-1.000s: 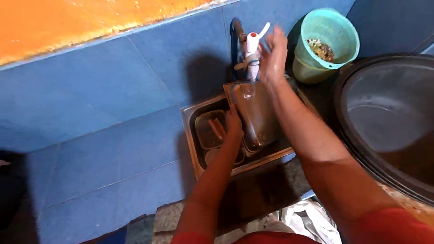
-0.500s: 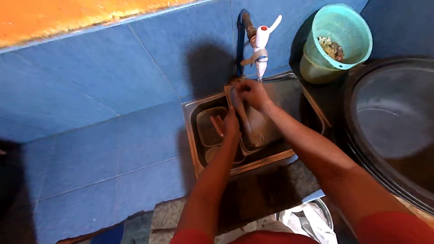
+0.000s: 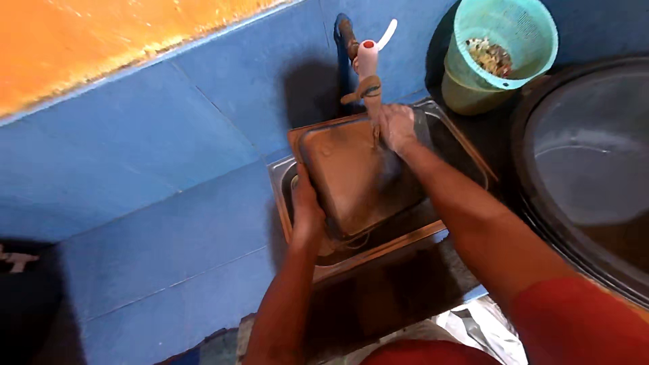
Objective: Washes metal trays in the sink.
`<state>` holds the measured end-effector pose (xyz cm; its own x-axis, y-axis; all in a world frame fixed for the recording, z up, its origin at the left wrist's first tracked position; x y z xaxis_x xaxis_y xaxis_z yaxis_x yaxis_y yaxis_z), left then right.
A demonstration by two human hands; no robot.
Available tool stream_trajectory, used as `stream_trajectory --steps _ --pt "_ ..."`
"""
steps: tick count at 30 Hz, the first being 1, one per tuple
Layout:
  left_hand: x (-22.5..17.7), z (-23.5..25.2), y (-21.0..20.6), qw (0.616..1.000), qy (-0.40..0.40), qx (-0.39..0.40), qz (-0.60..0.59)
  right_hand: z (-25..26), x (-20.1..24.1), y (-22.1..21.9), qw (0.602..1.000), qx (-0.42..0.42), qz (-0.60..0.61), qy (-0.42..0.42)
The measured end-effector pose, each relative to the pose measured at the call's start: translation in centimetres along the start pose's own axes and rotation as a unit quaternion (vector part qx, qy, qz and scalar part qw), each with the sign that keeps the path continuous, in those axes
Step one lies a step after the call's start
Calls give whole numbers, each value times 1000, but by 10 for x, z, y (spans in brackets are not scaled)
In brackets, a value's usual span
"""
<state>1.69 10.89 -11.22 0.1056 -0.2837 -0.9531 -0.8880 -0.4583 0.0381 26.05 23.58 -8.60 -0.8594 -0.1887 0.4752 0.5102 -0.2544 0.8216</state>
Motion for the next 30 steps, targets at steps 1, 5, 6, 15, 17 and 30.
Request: stream_trajectory --steps 1,5,6,15,17,30 --pt "-1 0 12 1000 -1 -14 -20 4 -15 -1 999 -14 22 -24" --pt "-9 -10 42 995 -11 -69 -65 5 -40 -10 974 -43 180 -133" --pt "-11 -14 47 994 -22 -75 -71 0 -41 -17 962 -43 218 -158" --pt "-18 -41 103 962 -143 -101 -211 -63 -14 -85 711 66 558 -423" --pt "-12 -41 110 947 -171 -94 -257 -59 6 -91 649 70 641 -405" --pt "61 -11 174 890 -167 -109 -411 -22 127 -29 580 3 757 -302"
Point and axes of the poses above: each hand's wrist, its own z-axis towards the middle knuckle, its own y-axis out of the back of the hand, x = y × z, the point moved 6 cm from there along z, towards the middle knuckle, and after that the axes turned 4 degrees about -x, right-handed, at the moved point
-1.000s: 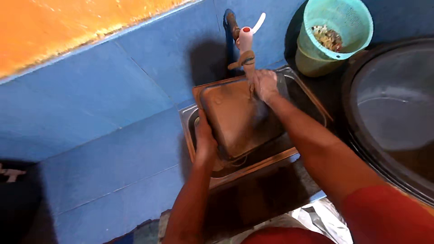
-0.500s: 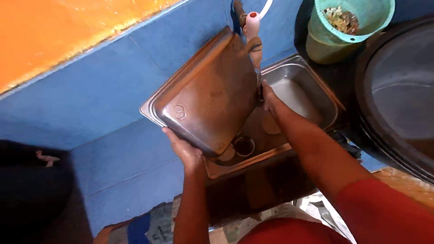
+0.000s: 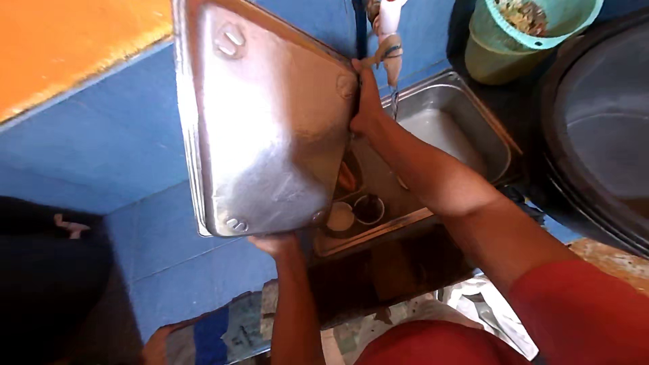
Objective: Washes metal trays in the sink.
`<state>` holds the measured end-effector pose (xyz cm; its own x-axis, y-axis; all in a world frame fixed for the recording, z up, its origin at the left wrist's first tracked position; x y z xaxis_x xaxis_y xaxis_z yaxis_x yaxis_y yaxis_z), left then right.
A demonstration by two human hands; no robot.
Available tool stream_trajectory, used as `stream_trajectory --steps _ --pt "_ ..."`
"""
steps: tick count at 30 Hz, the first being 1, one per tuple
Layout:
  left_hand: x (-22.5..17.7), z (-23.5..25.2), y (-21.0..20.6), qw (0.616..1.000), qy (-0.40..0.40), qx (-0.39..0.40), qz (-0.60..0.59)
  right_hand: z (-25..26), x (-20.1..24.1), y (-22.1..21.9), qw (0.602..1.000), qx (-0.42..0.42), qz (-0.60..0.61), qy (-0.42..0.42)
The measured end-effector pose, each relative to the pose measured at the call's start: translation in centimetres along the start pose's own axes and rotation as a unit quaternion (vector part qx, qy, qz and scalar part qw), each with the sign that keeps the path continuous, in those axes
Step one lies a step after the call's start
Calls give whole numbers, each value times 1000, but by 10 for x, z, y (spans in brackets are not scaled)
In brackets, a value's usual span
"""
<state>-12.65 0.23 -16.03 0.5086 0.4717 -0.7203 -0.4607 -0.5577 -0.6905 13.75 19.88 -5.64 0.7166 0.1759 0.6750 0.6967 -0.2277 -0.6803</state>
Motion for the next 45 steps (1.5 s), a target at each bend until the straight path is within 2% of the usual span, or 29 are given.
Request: stream_trajectory --steps 2,6,9,10,11,12,13,14,15,16,17,18,19,21,24,26,27,29,31,33,35,37,38,39,40,42,45 --pt "9 -1 13 998 63 -3 -4 -5 6 -14 1000 13 18 13" --pt "16 -4 27 987 157 9 -44 -16 14 -35 994 96 38 40" --pt "19 -3 37 971 212 28 -108 -30 18 -32 983 166 27 77" --pt "19 -2 37 969 223 48 -90 -32 16 -26 980 184 26 74" --pt "16 -3 34 970 225 92 -23 -34 15 -18 978 202 26 56" --pt "12 -3 31 961 219 157 61 -39 15 -8 974 223 17 26" --pt "11 5 37 941 215 244 91 -44 16 5 974 228 -4 -11" --pt "12 19 47 900 206 375 76 -52 21 20 975 211 -37 -50" --pt "8 27 50 887 234 394 49 -62 29 37 979 180 -75 -68" --pt "2 28 47 887 271 372 24 -74 39 54 981 133 -125 -68" --pt "-5 24 39 913 273 294 69 -82 47 72 980 87 -162 -71" --pt "-12 17 28 924 267 241 131 -81 52 91 977 47 -203 -47" --pt "-17 10 16 918 255 221 208 -70 55 115 973 23 -228 -19" --pt "-16 4 -2 893 245 240 291 -65 56 153 962 -29 -273 9" --pt "2 12 -16 862 240 292 339 -65 60 175 925 -58 -376 19" --pt "13 17 -21 862 235 301 332 -42 49 188 955 -61 -290 -22" --pt "19 20 -23 865 231 305 325 -35 42 198 966 -73 -237 -72" --pt "29 23 -29 873 208 298 326 -39 35 212 961 -69 -226 -143" --pt "38 20 -38 877 165 272 361 -47 32 226 929 -29 -333 -161" --pt "47 19 -42 854 129 240 443 -48 26 243 880 -14 -447 -159" --pt "55 21 -45 798 107 230 547 -44 24 258 865 -28 -486 -122" --pt "54 20 -59 695 67 249 671 -44 25 264 862 -40 -498 -86" --pt "50 16 -74 645 33 260 718 -44 25 265 862 -38 -499 -77" --pt "45 10 -96 614 -7 274 740 -44 25 265 865 -34 -495 -70" --pt "39 1 -125 607 -51 290 738 -44 25 262 870 -30 -488 -65" --pt "29 -22 -193 628 -154 325 691 -40 25 263 880 -21 -471 -51" --pt "20 -66 -300 640 -321 403 570 -33 17 282 896 -5 -441 -48"
Point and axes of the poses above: each hand's wrist, its own z-axis towards the middle knuckle, its own y-axis out of the back of the hand, x = y × z, the point moved 6 cm from there along z, towards the middle knuckle, and after that the axes turned 4 degrees about -x, right-handed, at the moved point
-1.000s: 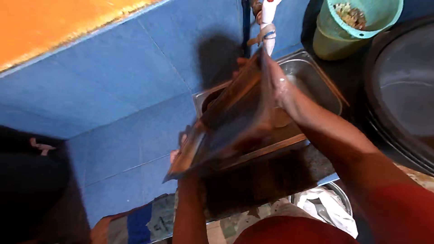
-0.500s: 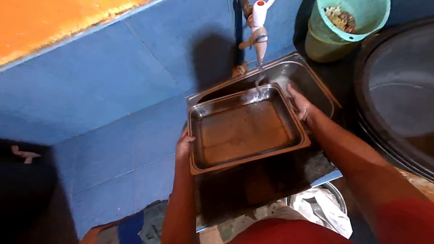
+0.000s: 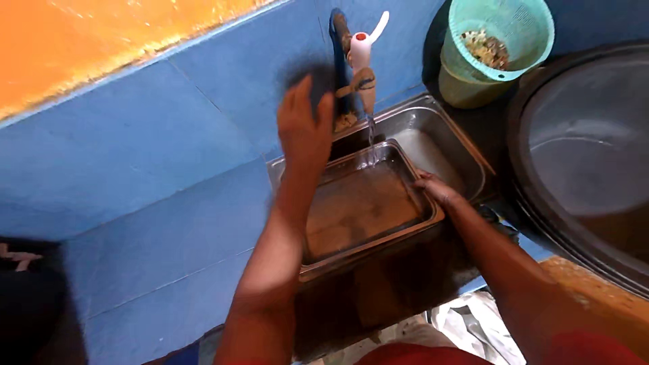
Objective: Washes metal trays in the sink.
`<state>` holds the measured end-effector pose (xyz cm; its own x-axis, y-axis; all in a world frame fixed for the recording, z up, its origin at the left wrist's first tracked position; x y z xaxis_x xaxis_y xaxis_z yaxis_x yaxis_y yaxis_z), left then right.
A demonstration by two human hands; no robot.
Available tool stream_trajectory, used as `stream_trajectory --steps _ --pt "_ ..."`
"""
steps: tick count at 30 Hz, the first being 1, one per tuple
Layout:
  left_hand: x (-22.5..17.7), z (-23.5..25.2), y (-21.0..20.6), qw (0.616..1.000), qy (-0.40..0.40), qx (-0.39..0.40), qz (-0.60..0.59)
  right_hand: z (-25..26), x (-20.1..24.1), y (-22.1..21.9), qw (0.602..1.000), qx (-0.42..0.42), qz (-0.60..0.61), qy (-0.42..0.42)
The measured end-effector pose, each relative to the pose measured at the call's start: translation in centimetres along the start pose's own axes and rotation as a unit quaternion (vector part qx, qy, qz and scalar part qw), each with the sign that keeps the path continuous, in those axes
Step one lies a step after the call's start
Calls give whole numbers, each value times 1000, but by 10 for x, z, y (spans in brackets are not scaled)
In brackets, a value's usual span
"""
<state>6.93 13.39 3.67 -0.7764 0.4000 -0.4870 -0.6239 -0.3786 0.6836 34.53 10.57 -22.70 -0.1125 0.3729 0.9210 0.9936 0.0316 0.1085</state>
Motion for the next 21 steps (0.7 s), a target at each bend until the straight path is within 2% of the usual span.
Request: stream_trajectory --steps 1,3,6,9,12,16,18,20,21 --pt "-27 23 -5 998 -58 -14 2 2 -8 2 1000 -3 13 1" --pt "-68 63 -25 990 -131 13 50 0 -20 2 999 -11 45 -9" --pt "-94 100 -63 976 -131 105 140 -11 -18 -1 996 -4 86 -17" --pt "-87 114 -86 971 -100 105 190 -8 -26 1 995 4 105 -2" --pt "-89 114 -94 969 -83 77 221 -8 -18 -2 992 20 123 32" --pt "-94 113 -95 969 -53 62 232 -13 -7 -4 993 15 112 25" --pt "-91 113 -87 980 -40 39 189 -12 -5 -5 993 11 107 38" --pt "-71 95 -75 994 -23 -44 96 -10 -8 -4 993 9 106 45" --pt "-49 74 -72 996 -5 -86 24 -9 -10 -4 993 9 107 44"
Point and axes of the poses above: each hand's wrist, its own z-axis towards the middle knuckle, its own y-axis out of the back of the hand, x = y × z, the point moved 6 cm from there along z, towards the middle knuckle, and after that the axes turned 4 degrees about -x, right-handed, at the moved point
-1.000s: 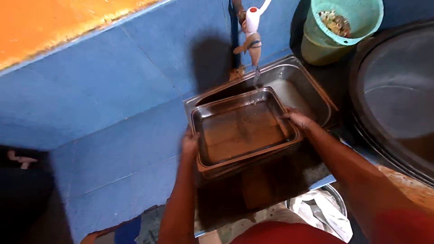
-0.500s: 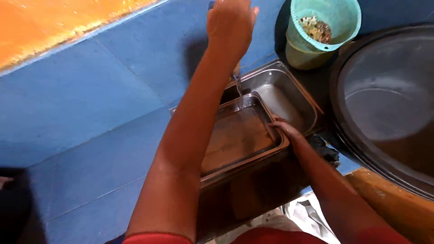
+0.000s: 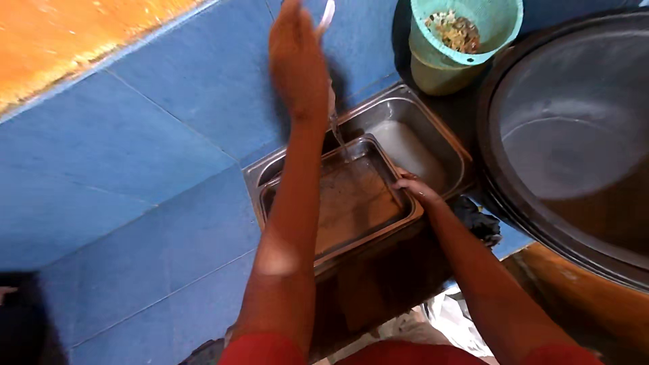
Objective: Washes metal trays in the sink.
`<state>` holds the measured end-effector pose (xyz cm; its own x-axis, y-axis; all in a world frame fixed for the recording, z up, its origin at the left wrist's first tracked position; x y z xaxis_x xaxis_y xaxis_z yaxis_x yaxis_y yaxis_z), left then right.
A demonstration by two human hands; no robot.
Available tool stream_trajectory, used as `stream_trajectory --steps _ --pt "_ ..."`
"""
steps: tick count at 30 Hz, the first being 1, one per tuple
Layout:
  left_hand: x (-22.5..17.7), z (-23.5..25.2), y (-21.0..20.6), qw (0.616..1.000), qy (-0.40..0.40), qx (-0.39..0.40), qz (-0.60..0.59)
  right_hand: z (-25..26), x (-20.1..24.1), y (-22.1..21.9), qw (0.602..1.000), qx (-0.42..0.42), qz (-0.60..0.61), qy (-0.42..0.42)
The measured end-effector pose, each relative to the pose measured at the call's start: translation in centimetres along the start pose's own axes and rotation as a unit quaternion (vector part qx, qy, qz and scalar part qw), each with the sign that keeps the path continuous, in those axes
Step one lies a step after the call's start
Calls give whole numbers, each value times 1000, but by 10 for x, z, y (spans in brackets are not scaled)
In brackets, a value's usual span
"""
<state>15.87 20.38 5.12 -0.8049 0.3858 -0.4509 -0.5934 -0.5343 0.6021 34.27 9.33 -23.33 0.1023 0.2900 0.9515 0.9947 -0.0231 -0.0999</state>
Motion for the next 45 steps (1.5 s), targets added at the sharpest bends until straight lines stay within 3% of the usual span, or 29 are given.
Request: stream_trajectory --steps 1,2,5,7,9,11,13,15,17,22,26,28,30,32,36,38,42,45 --pt "30 -30 0 996 36 -37 -69 1 -5 2 1000 -1 4 0" --pt "62 -69 -7 994 82 -32 -57 2 -13 4 1000 0 6 2" --pt "157 -175 -46 955 222 160 117 7 -16 6 1000 1 0 9" --pt "181 -210 -65 916 278 224 181 3 -6 2 1000 -7 0 -5" --pt "165 -215 -88 905 273 258 202 0 -4 1 1000 -9 6 -7" --pt "133 -216 -119 918 217 281 176 -1 -9 3 1000 -14 7 -3" --pt "97 -216 -151 947 121 284 91 -4 -5 1 1000 -17 10 -6" --pt "77 -217 -183 941 5 334 54 -5 -1 -1 1000 -13 9 1" --pt "76 -210 -197 937 -80 336 62 -5 0 -1 1000 -13 -9 -3" --pt "78 -207 -202 940 12 320 121 -2 -2 -2 1000 1 -7 -8" --pt "84 -210 -207 930 -84 354 56 -5 -2 3 999 -37 -23 -15" --pt "112 -200 -189 938 -67 332 79 -7 -1 2 998 -46 -29 -12" --pt "147 -200 -161 944 -14 297 143 -6 -1 1 998 -49 -36 -12" --pt "178 -205 -127 945 89 249 193 -6 -1 0 998 -42 -37 -18" --pt "199 -201 -85 894 304 201 260 -4 0 -1 999 -38 -31 -20" --pt "181 -200 -99 909 274 203 241 -3 0 0 998 -40 -35 -23" --pt "117 -200 -169 969 36 214 119 -5 0 -3 998 -35 -57 -18" --pt "83 -189 -196 963 -29 245 112 -6 1 -1 997 -39 -68 -11"
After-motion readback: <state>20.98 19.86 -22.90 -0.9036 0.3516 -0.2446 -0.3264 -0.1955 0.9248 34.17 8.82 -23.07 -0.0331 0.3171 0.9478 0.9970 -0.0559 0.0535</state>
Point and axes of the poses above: each hand's wrist, its own z-axis towards the middle knuckle, its own y-axis out of the back of the hand, x = y × z, the point moved 6 cm from there along z, towards the middle knuckle, and after that the axes turned 4 degrees about -x, right-handed, at the moved point
